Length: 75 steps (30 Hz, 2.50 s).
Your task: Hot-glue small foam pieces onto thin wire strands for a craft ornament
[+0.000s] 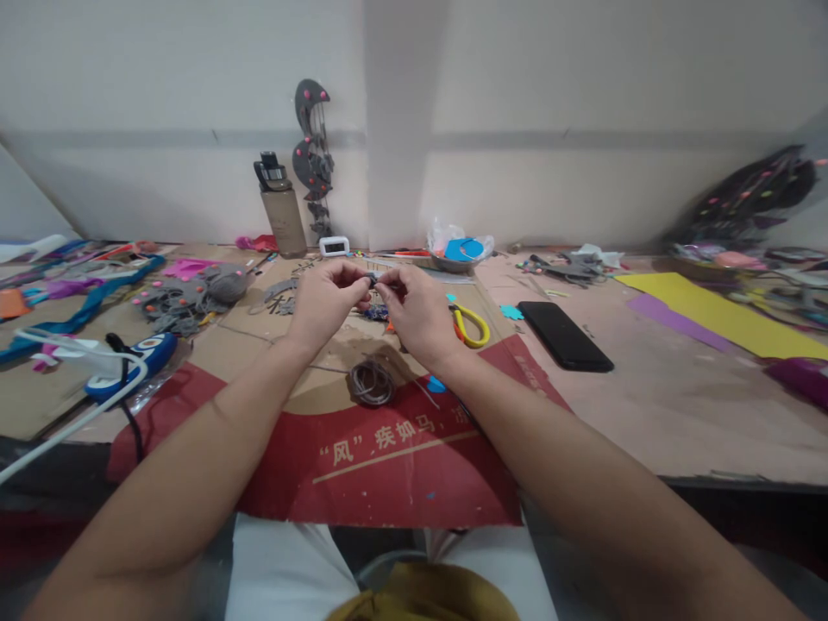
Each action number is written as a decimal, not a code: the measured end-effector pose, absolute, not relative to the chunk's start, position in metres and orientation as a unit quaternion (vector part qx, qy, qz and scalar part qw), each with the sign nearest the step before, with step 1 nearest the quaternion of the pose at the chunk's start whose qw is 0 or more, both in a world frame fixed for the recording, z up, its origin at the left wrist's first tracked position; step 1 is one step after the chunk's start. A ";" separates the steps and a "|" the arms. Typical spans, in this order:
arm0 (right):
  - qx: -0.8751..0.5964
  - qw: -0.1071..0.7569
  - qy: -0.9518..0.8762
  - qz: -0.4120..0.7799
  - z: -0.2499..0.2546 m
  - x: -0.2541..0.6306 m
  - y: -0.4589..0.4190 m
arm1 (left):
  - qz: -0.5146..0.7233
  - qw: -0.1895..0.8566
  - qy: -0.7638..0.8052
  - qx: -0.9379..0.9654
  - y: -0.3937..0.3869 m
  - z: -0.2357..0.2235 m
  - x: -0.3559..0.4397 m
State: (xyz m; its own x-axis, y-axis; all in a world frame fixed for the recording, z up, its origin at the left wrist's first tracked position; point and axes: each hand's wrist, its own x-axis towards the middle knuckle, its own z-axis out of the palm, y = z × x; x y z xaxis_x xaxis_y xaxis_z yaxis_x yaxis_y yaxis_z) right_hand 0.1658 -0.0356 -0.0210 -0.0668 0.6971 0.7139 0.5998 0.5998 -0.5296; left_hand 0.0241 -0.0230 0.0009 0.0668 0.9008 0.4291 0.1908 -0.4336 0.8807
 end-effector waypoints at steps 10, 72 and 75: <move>-0.471 0.518 -0.708 0.095 -0.020 0.157 -0.037 | 0.553 0.393 0.395 0.619 -0.021 0.000 0.024; -0.422 0.588 -0.528 0.445 -0.019 0.165 -0.026 | 0.446 0.569 0.348 0.597 -0.014 0.001 0.015; -0.425 0.584 -0.544 0.427 -0.019 0.164 -0.028 | 0.452 0.548 0.362 0.604 -0.014 0.001 0.016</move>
State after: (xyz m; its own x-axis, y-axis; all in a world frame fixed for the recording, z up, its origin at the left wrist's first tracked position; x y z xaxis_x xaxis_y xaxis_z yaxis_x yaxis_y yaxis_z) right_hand 0.1641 -0.0276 -0.0189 0.0438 0.9615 0.2713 -0.0367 0.2729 -0.9613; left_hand 0.0161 -0.0145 0.0006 0.3282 0.9327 0.1493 -0.0580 -0.1378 0.9888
